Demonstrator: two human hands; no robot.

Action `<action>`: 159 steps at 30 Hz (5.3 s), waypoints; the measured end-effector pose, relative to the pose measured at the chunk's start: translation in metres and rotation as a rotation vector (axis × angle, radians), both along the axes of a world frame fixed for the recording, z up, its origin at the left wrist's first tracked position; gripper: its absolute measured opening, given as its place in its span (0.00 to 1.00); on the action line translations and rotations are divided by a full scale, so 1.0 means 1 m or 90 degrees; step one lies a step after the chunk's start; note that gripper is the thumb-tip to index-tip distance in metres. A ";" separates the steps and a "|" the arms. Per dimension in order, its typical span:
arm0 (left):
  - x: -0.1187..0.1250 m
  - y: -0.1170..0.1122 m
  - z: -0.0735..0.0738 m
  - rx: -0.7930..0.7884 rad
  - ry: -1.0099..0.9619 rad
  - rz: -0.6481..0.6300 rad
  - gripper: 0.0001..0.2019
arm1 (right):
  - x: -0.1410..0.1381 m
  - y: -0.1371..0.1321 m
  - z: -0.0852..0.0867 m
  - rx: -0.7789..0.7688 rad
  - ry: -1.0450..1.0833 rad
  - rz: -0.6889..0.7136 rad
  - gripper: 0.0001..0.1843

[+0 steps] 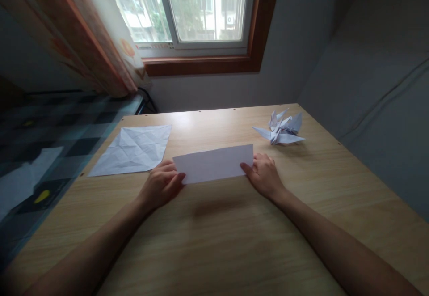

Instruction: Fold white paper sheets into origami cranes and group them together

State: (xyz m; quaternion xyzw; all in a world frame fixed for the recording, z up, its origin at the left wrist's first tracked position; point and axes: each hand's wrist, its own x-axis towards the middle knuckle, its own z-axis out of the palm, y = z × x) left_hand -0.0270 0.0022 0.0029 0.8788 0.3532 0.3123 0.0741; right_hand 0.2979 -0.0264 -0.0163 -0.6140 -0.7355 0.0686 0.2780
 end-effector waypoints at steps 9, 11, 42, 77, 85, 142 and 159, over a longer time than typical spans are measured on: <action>0.017 -0.004 0.001 0.251 0.074 0.107 0.11 | -0.011 0.012 -0.011 -0.006 -0.119 -0.078 0.17; 0.022 -0.002 -0.002 0.188 0.176 0.060 0.23 | -0.011 0.012 -0.014 0.007 -0.119 -0.099 0.17; 0.016 -0.001 -0.017 -0.065 0.378 0.074 0.39 | -0.045 0.021 -0.005 -0.040 -0.270 0.299 0.44; 0.028 -0.010 0.003 0.197 0.305 -0.173 0.12 | -0.046 -0.016 0.015 0.082 -0.288 0.367 0.40; 0.026 -0.012 0.006 0.210 0.324 -0.193 0.14 | -0.044 -0.017 0.012 0.161 -0.280 0.415 0.25; 0.031 -0.007 -0.003 0.078 0.241 0.092 0.14 | -0.057 0.004 0.000 -0.005 -0.028 0.087 0.12; 0.025 -0.011 0.002 0.087 -0.009 0.034 0.09 | -0.049 0.000 -0.001 0.263 0.117 0.103 0.32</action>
